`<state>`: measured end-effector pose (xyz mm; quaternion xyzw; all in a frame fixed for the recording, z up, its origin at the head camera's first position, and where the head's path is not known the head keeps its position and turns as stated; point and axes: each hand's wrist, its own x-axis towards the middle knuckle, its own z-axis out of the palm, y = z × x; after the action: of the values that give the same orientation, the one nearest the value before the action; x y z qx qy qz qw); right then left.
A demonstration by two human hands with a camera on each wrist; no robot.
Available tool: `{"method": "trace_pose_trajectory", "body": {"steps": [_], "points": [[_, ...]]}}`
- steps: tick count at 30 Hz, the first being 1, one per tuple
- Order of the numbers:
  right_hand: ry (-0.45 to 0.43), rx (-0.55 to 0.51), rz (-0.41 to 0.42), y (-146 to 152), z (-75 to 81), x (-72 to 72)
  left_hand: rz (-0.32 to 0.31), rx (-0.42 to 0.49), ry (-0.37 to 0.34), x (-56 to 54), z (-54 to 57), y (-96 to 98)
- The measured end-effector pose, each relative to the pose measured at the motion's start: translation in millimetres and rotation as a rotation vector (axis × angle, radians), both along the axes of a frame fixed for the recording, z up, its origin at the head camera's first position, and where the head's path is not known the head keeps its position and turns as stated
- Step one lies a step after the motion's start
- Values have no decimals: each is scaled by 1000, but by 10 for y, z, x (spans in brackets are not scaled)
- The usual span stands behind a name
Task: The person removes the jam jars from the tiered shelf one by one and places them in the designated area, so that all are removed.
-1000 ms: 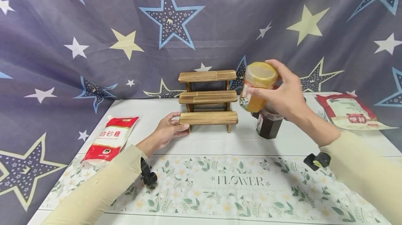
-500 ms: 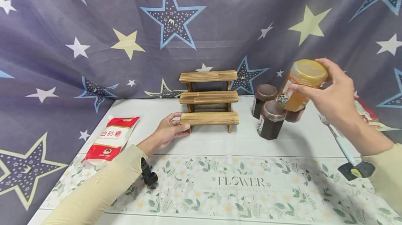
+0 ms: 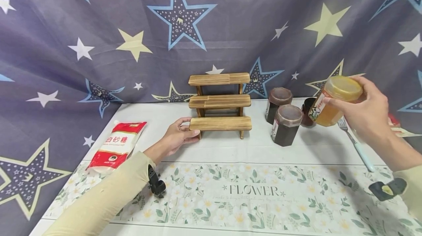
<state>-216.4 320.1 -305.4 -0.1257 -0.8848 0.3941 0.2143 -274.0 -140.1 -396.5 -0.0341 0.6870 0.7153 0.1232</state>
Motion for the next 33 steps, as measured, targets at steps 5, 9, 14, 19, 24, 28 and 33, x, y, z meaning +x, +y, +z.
{"method": "trace_pose_trajectory", "body": {"steps": [5, 9, 14, 19, 24, 28, 33], "points": [[13, 29, 15, 12, -207, 8, -2, -1, 0, 8, 14, 1], [25, 13, 65, -14, -382, 37, 2, -2, 5, 12, 18, 5], [42, -53, 102, -34, -527, 57, -1, 7, 3, 17, 12, 4], [19, 3, 95, -25, -625, 64, -2, 5, 4, 15, 11, 1], [27, 16, 123, -15, -702, 83, -3, 5, 4, 18, 22, 2], [54, 9, 153, -12, -735, 96, -4, 3, -3, 28, 29, 2], [72, 20, 178, -13, -757, 104, -5, 1, 0, 25, 21, 1]]}}
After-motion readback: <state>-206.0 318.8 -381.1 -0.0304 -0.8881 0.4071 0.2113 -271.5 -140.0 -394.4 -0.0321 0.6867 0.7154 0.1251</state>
